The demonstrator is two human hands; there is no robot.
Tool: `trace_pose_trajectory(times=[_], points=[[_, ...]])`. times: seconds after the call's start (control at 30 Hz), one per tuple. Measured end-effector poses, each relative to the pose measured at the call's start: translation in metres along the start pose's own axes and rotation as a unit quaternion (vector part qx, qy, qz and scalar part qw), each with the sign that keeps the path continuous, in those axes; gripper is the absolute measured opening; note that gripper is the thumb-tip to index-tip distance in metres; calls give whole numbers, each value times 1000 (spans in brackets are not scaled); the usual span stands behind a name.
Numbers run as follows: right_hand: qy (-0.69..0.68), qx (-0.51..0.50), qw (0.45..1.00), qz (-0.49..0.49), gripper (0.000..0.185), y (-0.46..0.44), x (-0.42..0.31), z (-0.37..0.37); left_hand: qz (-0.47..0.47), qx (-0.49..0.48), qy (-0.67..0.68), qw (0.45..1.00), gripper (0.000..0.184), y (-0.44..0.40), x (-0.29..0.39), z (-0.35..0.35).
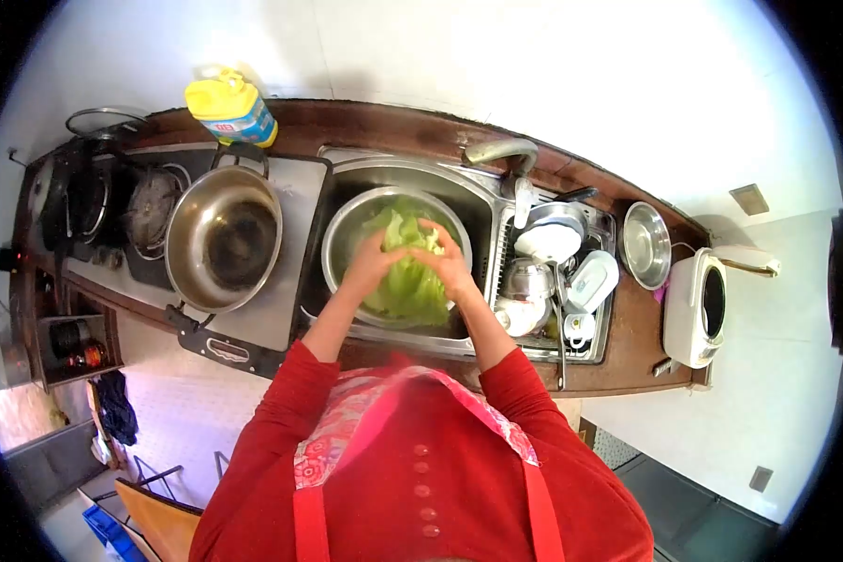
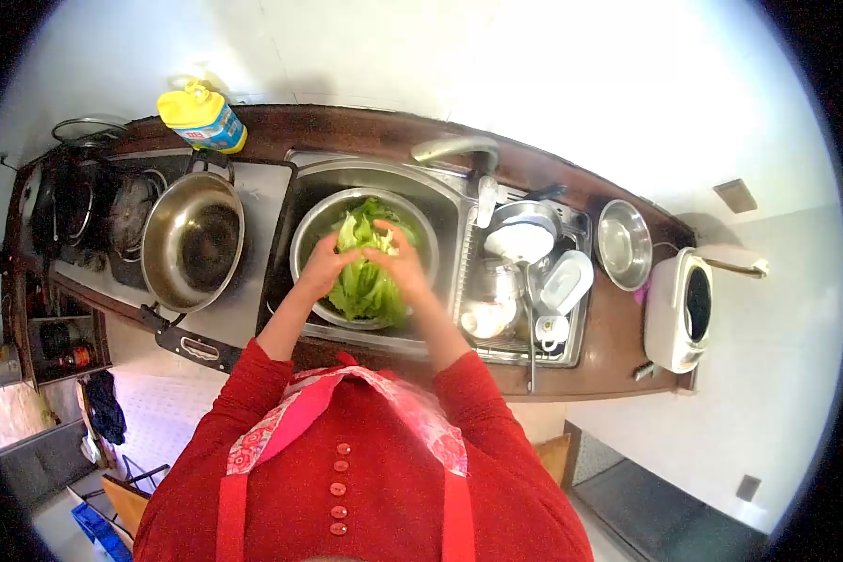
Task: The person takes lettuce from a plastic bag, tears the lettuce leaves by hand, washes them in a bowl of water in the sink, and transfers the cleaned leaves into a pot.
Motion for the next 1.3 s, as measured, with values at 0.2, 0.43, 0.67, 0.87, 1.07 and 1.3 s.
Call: trace_pose_trajectory(times=[0.2,0.43,0.67,0.87,1.07,1.3], points=[[-49,25,996,69,47,-24,34,-26,-44,33,-30,998,33,8,8,-7],[-186,-92,978,-37,52,0,4,6,144,-85,-98,981,99,23,30,51],[-150,-191,966,-87,56,33,-31,17,213,28,-269,939,81,31,53,50],[30,-91,995,-16,52,7,19,-45,314,78,-335,885,52,29,26,28],[39,-6,996,84,38,38,40,-47,330,162,-248,896,56,51,118,-22],[71,35,991,111,32,36,78,-65,113,278,-493,817,47,82,185,-177]])
Point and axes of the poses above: each hand's wrist, its own y-axis away from the middle knuckle, its own z-axis out of the palm, x = y × z, the point moved 3 cm from there along -y, towards the middle knuckle, and after that the axes turned 7 degrees about z, right-handed, at the moved point
